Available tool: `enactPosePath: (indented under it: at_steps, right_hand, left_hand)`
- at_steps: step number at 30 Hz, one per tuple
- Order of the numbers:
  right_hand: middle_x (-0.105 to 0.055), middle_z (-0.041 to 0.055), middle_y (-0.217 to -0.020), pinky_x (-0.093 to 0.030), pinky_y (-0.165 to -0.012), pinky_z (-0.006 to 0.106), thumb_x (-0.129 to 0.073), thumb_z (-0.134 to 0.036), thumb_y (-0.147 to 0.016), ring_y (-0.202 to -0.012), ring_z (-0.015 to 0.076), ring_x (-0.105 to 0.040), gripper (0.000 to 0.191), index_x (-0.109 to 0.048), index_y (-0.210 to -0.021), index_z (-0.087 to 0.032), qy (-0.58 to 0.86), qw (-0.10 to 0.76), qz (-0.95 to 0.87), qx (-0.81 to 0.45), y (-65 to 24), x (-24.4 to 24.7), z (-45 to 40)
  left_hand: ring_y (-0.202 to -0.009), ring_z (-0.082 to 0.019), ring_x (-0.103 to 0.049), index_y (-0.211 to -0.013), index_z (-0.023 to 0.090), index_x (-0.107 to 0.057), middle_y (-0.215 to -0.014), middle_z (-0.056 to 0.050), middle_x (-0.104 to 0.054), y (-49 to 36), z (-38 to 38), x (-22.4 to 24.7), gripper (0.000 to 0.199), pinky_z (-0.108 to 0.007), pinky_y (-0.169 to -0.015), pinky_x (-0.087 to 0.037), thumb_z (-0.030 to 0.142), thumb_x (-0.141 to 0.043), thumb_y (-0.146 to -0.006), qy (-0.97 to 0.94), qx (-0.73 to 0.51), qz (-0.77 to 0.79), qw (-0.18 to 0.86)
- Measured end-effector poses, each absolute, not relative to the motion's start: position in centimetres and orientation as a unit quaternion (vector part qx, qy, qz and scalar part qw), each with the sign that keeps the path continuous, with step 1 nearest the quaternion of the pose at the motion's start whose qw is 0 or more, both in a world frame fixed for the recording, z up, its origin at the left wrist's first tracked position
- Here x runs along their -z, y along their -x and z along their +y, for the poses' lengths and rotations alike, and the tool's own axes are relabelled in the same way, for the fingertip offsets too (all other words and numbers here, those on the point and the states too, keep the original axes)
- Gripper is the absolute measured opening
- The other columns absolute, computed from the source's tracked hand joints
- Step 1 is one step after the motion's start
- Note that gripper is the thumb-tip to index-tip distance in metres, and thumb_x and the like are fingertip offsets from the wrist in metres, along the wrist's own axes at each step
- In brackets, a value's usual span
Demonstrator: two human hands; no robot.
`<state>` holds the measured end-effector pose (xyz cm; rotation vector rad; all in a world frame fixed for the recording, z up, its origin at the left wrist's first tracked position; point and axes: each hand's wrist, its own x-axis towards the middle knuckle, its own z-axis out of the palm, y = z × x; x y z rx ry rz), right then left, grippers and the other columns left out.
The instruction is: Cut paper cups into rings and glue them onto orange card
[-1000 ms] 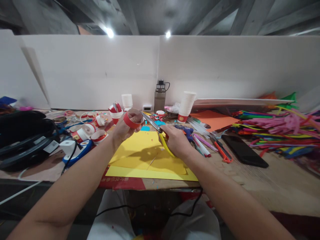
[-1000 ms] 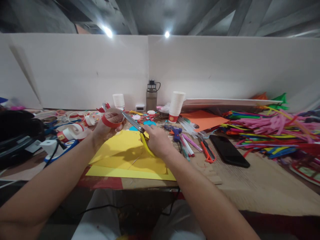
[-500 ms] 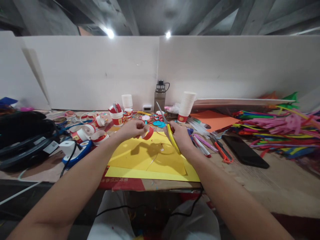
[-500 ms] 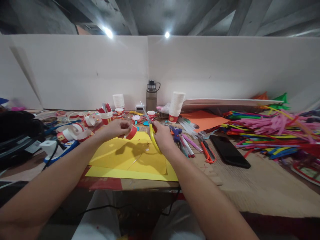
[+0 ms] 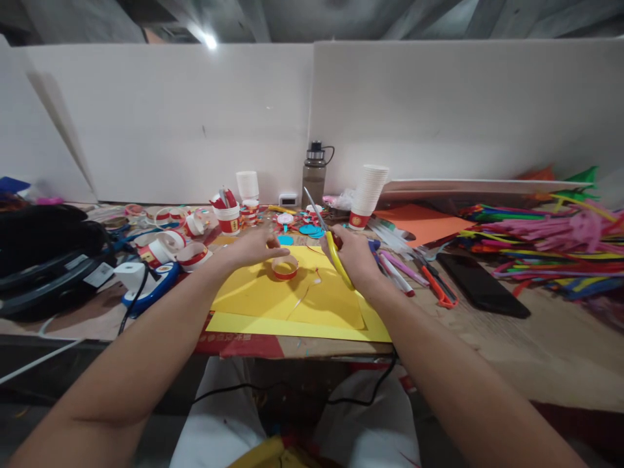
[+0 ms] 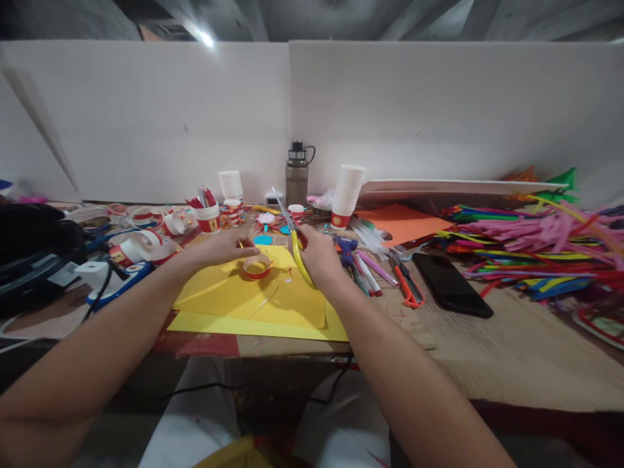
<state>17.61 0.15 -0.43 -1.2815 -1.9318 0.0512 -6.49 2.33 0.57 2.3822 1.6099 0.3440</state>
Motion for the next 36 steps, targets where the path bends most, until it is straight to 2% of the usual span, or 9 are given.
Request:
enactPosePath:
  at_steps: [3,5,7,10,13,22,30,32,36]
  right_hand:
    - [-0.066,0.0029,-0.070,-0.034,-0.058,0.024,-0.054,-0.034,-0.079,-0.059,0.0141,-0.052,0.024,-0.068,-0.089,-0.017,0.505,0.399,-0.765,-0.025,-17.64,0.34,0.11]
    - [-0.066,0.0029,-0.070,-0.035,-0.058,0.024,-0.054,-0.033,-0.079,-0.059,0.0140,-0.053,0.024,-0.068,-0.090,-0.017,0.508,0.401,-0.762,-0.025,-17.63,0.33,0.08]
    - [-0.066,0.0029,-0.069,-0.035,-0.059,0.024,-0.054,-0.033,-0.079,-0.059,0.0140,-0.052,0.024,-0.068,-0.089,-0.017,0.507,0.404,-0.761,-0.024,-17.62,0.33,0.07]
    - [-0.066,0.0033,-0.070,-0.036,-0.059,0.024,-0.053,-0.032,-0.079,-0.059,0.0138,-0.052,0.024,-0.068,-0.088,-0.016,0.499,0.407,-0.764,-0.022,-17.59,0.32,0.05]
    - [-0.067,0.0035,-0.071,-0.035,-0.059,0.024,-0.053,-0.031,-0.079,-0.059,0.0138,-0.052,0.022,-0.068,-0.086,-0.017,0.495,0.408,-0.766,-0.020,-17.55,0.29,0.03]
    - [-0.067,0.0040,-0.071,-0.036,-0.059,0.024,-0.054,-0.032,-0.079,-0.061,0.0147,-0.053,0.024,-0.068,-0.089,-0.016,0.498,0.405,-0.767,-0.018,-17.58,0.59,0.20]
    - [-0.066,0.0034,-0.070,-0.035,-0.058,0.024,-0.054,-0.032,-0.079,-0.058,0.0141,-0.051,0.023,-0.068,-0.089,-0.017,0.498,0.402,-0.769,-0.015,-17.47,0.75,0.23]
    - [-0.066,0.0030,-0.070,-0.035,-0.058,0.024,-0.054,-0.032,-0.079,-0.058,0.0139,-0.051,0.022,-0.068,-0.089,-0.017,0.498,0.401,-0.768,-0.020,-17.49,0.72,0.20]
    - [-0.066,0.0028,-0.070,-0.034,-0.058,0.024,-0.054,-0.032,-0.079,-0.059,0.0138,-0.051,0.021,-0.067,-0.087,-0.017,0.502,0.404,-0.765,-0.022,-17.72,0.79,0.45]
  left_hand:
    - [-0.093,-0.020,-0.061,-0.114,0.022,-0.065,-0.115,-0.008,-0.066,6.44,2.11,-0.88,0.061,-0.027,-0.076,-0.043,0.064,-0.059,-0.070,-0.839,-0.098,0.510,0.163]
    - [-0.091,-0.021,-0.061,-0.123,0.023,-0.061,-0.113,-0.008,-0.065,6.29,1.91,-0.97,0.072,-0.028,-0.076,-0.043,0.063,-0.066,-0.063,-0.844,-0.066,0.499,0.184]
    - [-0.086,-0.021,-0.062,-0.121,0.024,-0.062,-0.104,-0.007,-0.067,6.15,1.81,-0.89,0.072,-0.028,-0.074,-0.043,0.059,-0.071,-0.059,-0.845,-0.060,0.497,0.189]
    - [-0.078,-0.020,-0.061,-0.112,0.025,-0.068,-0.096,-0.006,-0.068,6.07,1.93,-0.55,0.061,-0.027,-0.067,-0.041,0.055,-0.073,-0.059,-0.848,-0.075,0.487,0.196]
    - [-0.074,-0.019,-0.061,-0.105,0.026,-0.072,-0.097,-0.006,-0.069,6.12,2.13,-0.29,0.054,-0.026,-0.061,-0.038,0.057,-0.071,-0.061,-0.850,-0.074,0.480,0.203]
    - [-0.074,-0.019,-0.061,-0.111,0.026,-0.069,-0.096,-0.005,-0.070,6.17,1.79,-0.50,0.059,-0.025,-0.060,-0.038,0.059,-0.070,-0.062,-0.846,-0.058,0.486,0.211]
    - [-0.069,-0.017,-0.060,-0.103,0.026,-0.073,-0.091,-0.003,-0.070,5.99,1.76,-0.56,0.051,-0.025,-0.059,-0.037,0.055,-0.072,-0.060,-0.844,-0.073,0.484,0.221]
    - [-0.071,-0.018,-0.060,-0.105,0.026,-0.072,-0.092,-0.004,-0.070,6.10,1.78,-0.54,0.053,-0.025,-0.060,-0.038,0.055,-0.072,-0.060,-0.844,-0.073,0.481,0.226]
    - [-0.082,-0.020,-0.061,-0.120,0.024,-0.063,-0.107,-0.008,-0.067,6.51,2.13,-0.22,0.068,-0.025,-0.066,-0.040,0.060,-0.069,-0.063,-0.840,-0.085,0.492,0.212]
